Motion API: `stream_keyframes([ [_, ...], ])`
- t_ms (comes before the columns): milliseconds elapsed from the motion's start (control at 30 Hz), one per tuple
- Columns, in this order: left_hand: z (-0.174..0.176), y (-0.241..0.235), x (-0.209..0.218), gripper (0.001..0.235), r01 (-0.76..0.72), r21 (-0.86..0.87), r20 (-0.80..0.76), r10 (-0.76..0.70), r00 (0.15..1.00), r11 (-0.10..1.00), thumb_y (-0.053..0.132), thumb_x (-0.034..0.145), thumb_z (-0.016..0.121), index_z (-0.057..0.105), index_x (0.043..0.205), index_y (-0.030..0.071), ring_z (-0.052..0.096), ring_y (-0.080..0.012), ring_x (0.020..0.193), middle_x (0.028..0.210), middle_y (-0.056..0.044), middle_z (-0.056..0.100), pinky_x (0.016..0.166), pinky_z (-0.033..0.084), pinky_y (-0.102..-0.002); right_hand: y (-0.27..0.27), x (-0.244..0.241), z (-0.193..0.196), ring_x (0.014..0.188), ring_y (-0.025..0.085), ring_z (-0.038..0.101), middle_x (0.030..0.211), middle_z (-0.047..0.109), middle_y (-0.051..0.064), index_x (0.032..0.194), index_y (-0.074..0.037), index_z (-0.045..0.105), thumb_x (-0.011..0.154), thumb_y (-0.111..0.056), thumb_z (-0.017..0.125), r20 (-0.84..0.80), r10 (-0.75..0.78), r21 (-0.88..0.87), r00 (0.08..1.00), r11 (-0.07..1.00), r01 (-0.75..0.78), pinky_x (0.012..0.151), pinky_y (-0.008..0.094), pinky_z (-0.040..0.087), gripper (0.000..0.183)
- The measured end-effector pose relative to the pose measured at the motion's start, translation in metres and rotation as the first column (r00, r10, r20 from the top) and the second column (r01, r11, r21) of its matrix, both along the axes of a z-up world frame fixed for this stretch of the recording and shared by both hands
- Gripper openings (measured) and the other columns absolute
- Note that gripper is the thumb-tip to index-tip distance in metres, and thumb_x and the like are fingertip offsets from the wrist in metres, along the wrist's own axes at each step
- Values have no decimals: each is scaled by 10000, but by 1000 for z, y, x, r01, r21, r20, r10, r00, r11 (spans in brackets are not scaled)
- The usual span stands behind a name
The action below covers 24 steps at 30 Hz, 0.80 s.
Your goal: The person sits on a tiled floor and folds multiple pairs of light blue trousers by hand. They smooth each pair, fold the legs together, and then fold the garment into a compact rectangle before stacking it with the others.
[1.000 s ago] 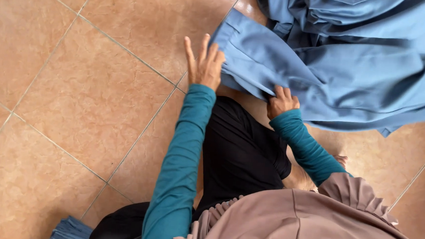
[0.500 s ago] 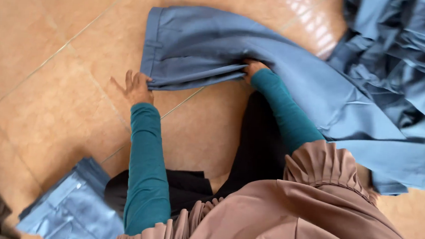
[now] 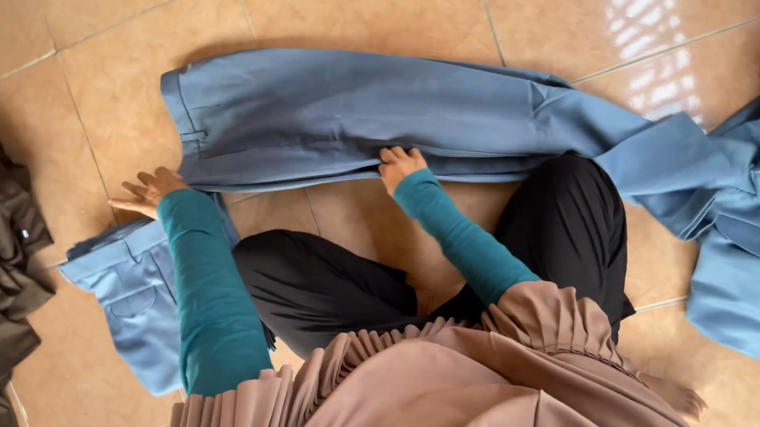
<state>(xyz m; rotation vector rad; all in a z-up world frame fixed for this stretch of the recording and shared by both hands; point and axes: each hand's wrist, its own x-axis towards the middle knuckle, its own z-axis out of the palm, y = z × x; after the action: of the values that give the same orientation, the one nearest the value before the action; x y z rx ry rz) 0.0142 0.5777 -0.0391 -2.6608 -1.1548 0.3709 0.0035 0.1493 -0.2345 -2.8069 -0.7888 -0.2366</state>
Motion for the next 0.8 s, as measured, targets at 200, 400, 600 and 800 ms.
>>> stream_keyframes([
  [200,-62,-119,-35,406,490,376,411,-616,673,786,469,1052,731,594,1424,380,296,-560,1399,1599,-242,300,1064,212,-743,-13,11,35,996,179,572,1047,624,-89,783,-232,723,740,-286,748,72,-36,48,997,998,32,723,374,483,74],
  [400,-54,-302,-29,633,653,-302,256,-601,757,694,137,906,660,460,1474,331,658,-348,1046,1482,-73,412,891,525,-491,-22,6,98,1022,181,629,1077,665,-90,780,-232,706,773,-254,620,197,-41,148,980,989,11,665,335,512,88],
  [600,-101,-255,6,412,514,-401,280,-433,857,758,271,962,481,586,1251,546,739,-368,930,1360,141,547,824,576,-561,-89,-11,115,1041,217,611,1158,595,-64,816,-228,689,830,-288,689,188,-137,83,973,989,123,602,341,561,61],
  [800,-3,-183,20,615,766,-17,934,-264,242,642,-108,725,554,762,1167,264,722,-270,1059,1098,-6,765,917,570,-406,-175,-13,66,949,188,584,950,555,-79,765,-277,676,764,-352,697,226,-267,-72,937,954,290,678,339,500,78],
])
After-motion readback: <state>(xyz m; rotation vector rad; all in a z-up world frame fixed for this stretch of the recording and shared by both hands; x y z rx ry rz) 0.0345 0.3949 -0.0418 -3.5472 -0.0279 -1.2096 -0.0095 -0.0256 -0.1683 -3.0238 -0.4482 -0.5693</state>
